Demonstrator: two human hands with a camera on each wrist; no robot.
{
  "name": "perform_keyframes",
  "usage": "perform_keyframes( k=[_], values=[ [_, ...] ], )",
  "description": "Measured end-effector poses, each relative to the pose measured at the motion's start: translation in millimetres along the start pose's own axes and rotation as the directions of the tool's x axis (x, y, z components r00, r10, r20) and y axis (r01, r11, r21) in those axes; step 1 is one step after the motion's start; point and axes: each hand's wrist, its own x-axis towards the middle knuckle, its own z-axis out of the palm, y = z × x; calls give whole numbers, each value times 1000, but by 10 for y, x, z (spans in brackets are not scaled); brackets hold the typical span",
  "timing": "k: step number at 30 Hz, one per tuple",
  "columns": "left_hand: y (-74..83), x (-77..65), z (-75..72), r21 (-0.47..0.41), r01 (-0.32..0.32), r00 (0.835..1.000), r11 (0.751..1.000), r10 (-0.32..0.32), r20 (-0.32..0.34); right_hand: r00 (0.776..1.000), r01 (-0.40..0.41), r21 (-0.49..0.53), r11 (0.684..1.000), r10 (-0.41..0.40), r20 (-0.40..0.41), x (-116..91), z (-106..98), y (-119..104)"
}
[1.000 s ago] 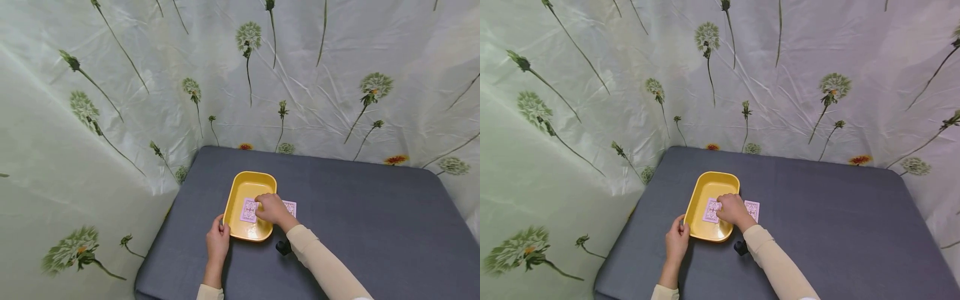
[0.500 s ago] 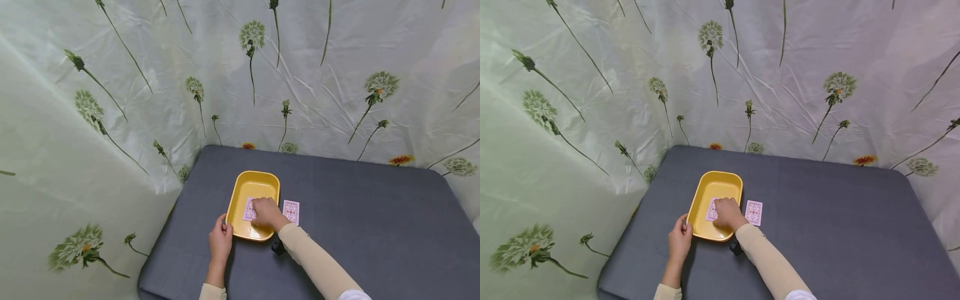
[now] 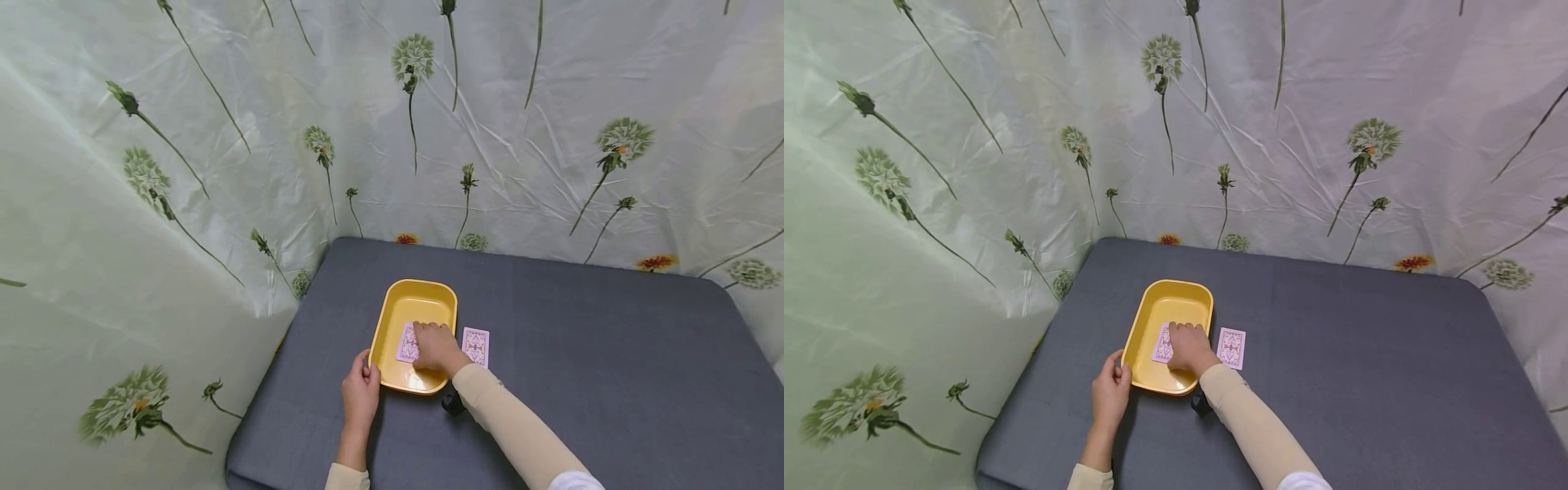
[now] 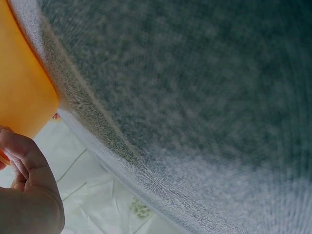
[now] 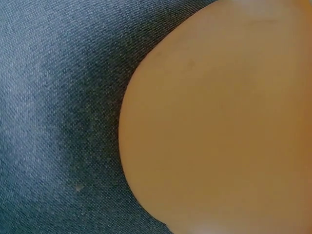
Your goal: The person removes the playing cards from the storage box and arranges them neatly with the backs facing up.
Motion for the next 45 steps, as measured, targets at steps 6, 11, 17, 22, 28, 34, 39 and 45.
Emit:
perform_keyframes(
  k=[6, 11, 17, 22, 28, 34, 39, 45],
  values=[
    [3, -7, 6, -9, 15, 1000, 1000, -15, 4, 1000, -4, 24, 1000, 4, -10, 1, 6, 8],
    [-2, -11, 11, -12, 6, 1000, 1000, -6, -4, 1000, 0, 38, 999, 0, -20, -8, -10, 12],
    [1, -5, 10, -17, 18, 1000, 1000, -18, 3, 999, 17, 78, 997, -14, -38, -32, -45, 19],
    [13, -6, 9, -11, 15, 1000, 1000, -15, 3, 998, 40, 99, 994, -35, -60, -47, -67, 32],
    [23, -6, -3, -11, 3, 1000, 1000, -3, -5, 996, 55, 76, 996, -49, -76, -57, -87, 53],
    [26, -10, -7, -10, 5, 1000, 1000, -5, -9, 994, 66, 117, 991, -55, -96, -97, -140, 83],
    [17, -15, -2, -12, 1, 1000, 1000, -1, -11, 990, 86, 149, 985, -69, -119, -140, -204, 118],
    [22, -17, -10, -18, 3, 1000, 1000, -3, -4, 981, 107, 155, 982, -78, -177, -197, -272, 199]
  ],
)
